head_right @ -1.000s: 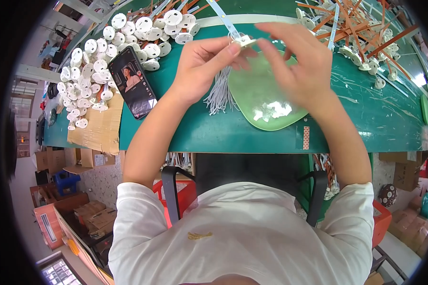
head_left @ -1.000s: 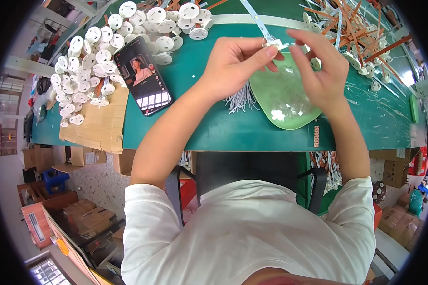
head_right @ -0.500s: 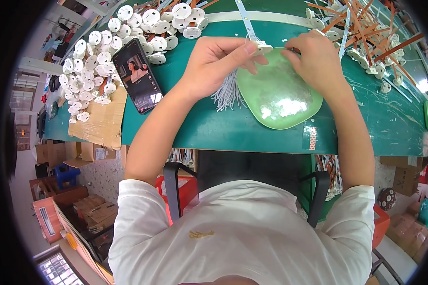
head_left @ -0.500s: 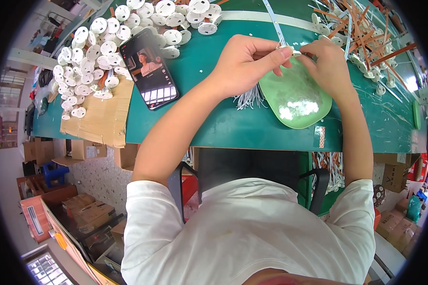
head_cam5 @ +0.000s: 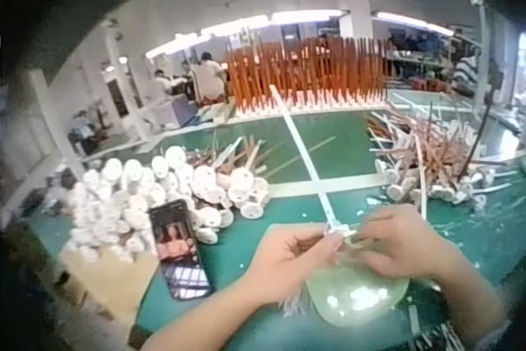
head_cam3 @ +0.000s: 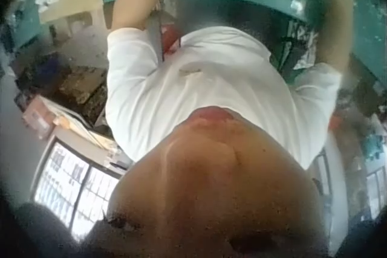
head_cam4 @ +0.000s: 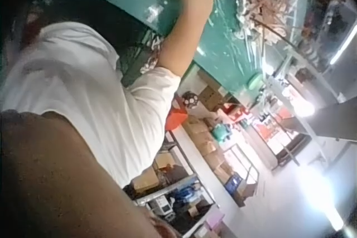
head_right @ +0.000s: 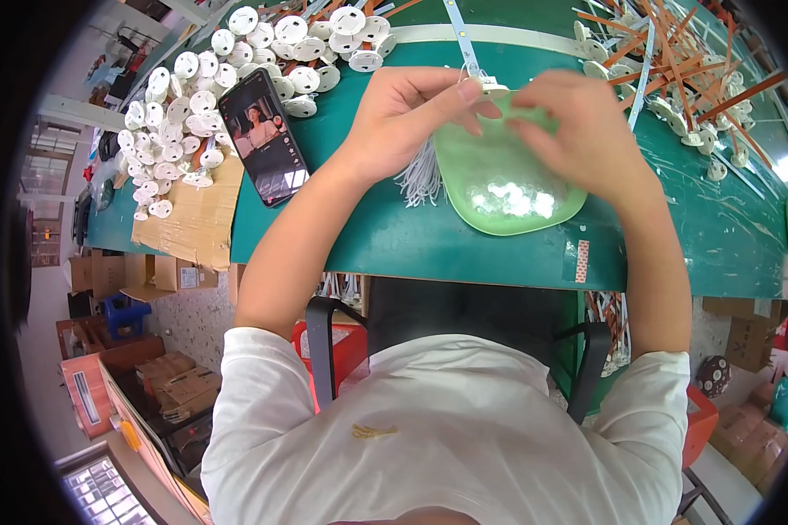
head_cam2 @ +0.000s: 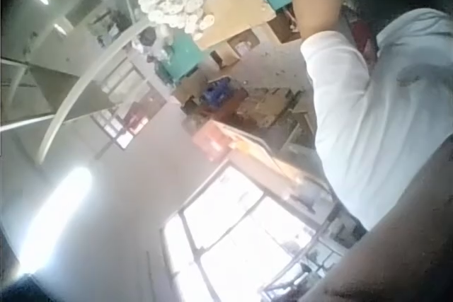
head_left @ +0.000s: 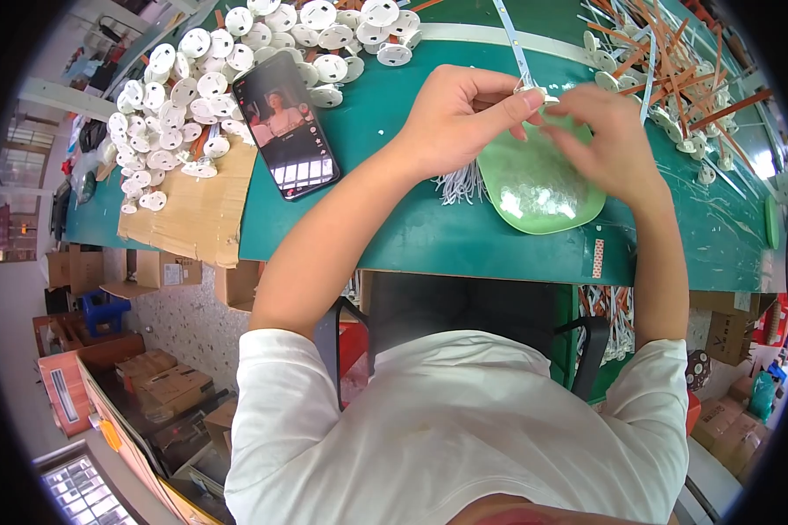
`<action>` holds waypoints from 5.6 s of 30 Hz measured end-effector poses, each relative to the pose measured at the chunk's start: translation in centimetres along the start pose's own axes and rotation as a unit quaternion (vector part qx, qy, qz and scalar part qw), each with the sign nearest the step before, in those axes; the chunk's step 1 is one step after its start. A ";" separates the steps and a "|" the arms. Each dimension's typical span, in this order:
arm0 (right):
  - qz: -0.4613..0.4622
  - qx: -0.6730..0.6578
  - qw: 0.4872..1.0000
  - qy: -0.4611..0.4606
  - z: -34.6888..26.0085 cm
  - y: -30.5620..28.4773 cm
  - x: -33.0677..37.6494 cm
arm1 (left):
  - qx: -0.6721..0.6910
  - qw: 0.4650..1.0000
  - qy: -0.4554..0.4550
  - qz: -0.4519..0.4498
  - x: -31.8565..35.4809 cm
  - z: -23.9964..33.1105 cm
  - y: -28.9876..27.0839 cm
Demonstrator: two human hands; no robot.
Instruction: Assembling small electronic components by threading wires through plastic bases at a manual workstation.
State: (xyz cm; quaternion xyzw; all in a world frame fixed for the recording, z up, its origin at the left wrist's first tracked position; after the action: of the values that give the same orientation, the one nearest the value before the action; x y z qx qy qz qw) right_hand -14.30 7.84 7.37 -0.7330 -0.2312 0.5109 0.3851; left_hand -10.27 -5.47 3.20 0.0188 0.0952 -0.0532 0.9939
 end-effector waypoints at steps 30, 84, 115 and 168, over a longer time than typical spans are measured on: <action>-0.204 -0.328 0.920 0.070 -1.3 3.7 1.0 | -0.201 0.972 0.123 0.020 0.5 1.5 0.0; 0.125 -0.385 0.896 0.180 -0.2 1.0 1.1 | -0.057 0.989 0.123 0.058 0.8 2.2 -0.5; 0.114 -0.298 0.941 0.114 -1.6 0.6 1.4 | -0.038 0.986 0.136 0.094 1.0 2.8 -1.4; 0.254 -0.016 0.946 -0.202 -8.4 -4.6 1.7 | 0.010 0.985 0.170 0.038 2.4 4.3 0.5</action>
State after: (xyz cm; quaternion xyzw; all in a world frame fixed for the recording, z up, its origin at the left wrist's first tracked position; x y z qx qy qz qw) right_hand -5.62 9.09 11.65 -0.6552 -0.1186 0.7252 0.1757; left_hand -7.09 -5.41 6.98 0.0413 0.2615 -0.0119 0.9642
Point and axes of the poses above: each hand's wrist, its own x-axis away from the middle knuckle, its own y-axis out of the palm, z = x × y, the point moved 10 cm from there along -x, towards the middle knuckle, and after that the axes turned 7 degrees about -y, right-handed, at the moved point
